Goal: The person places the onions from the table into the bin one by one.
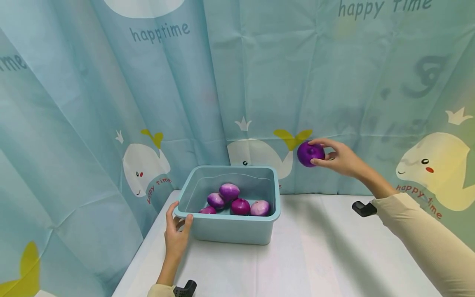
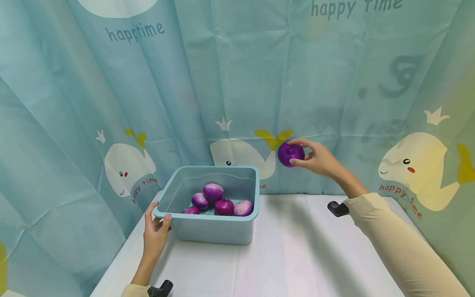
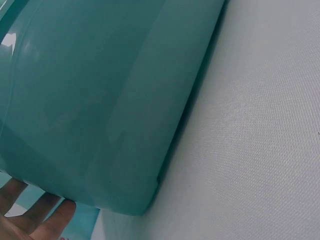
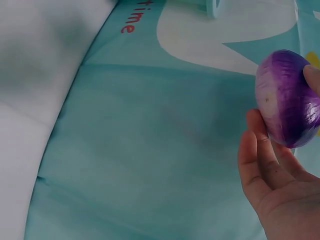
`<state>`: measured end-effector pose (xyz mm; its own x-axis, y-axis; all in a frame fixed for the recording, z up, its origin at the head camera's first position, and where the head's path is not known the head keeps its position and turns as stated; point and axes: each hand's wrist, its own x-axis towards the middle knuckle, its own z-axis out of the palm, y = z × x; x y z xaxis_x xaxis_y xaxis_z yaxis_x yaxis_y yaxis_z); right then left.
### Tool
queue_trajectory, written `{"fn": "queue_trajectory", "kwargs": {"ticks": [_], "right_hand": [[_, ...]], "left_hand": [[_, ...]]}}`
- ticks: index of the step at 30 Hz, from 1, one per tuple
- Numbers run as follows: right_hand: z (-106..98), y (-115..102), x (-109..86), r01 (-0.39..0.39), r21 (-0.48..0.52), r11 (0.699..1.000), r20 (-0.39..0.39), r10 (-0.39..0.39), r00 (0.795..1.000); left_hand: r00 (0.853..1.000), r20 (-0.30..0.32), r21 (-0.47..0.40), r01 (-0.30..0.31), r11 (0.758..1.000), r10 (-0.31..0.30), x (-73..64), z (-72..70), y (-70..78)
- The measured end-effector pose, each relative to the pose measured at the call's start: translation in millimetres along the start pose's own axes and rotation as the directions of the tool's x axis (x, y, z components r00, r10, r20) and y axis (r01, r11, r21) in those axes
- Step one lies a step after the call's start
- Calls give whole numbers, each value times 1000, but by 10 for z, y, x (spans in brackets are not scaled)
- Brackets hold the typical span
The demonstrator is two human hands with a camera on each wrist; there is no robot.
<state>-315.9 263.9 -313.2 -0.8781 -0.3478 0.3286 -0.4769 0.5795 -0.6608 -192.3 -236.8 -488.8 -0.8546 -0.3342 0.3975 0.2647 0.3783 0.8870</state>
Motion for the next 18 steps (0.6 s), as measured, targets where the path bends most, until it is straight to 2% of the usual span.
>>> {"fn": "queue_trajectory", "kwargs": {"ticks": [9, 18], "right_hand": [[80, 4, 26, 27, 34, 999, 37, -28, 999], [383, -137, 274, 76, 7, 997, 113, -76, 991]], "left_hand": [[1000, -10, -13, -10, 1000, 10, -4, -12, 29], [1000, -6, 11, -11, 1000, 11, 1, -5, 11]]}}
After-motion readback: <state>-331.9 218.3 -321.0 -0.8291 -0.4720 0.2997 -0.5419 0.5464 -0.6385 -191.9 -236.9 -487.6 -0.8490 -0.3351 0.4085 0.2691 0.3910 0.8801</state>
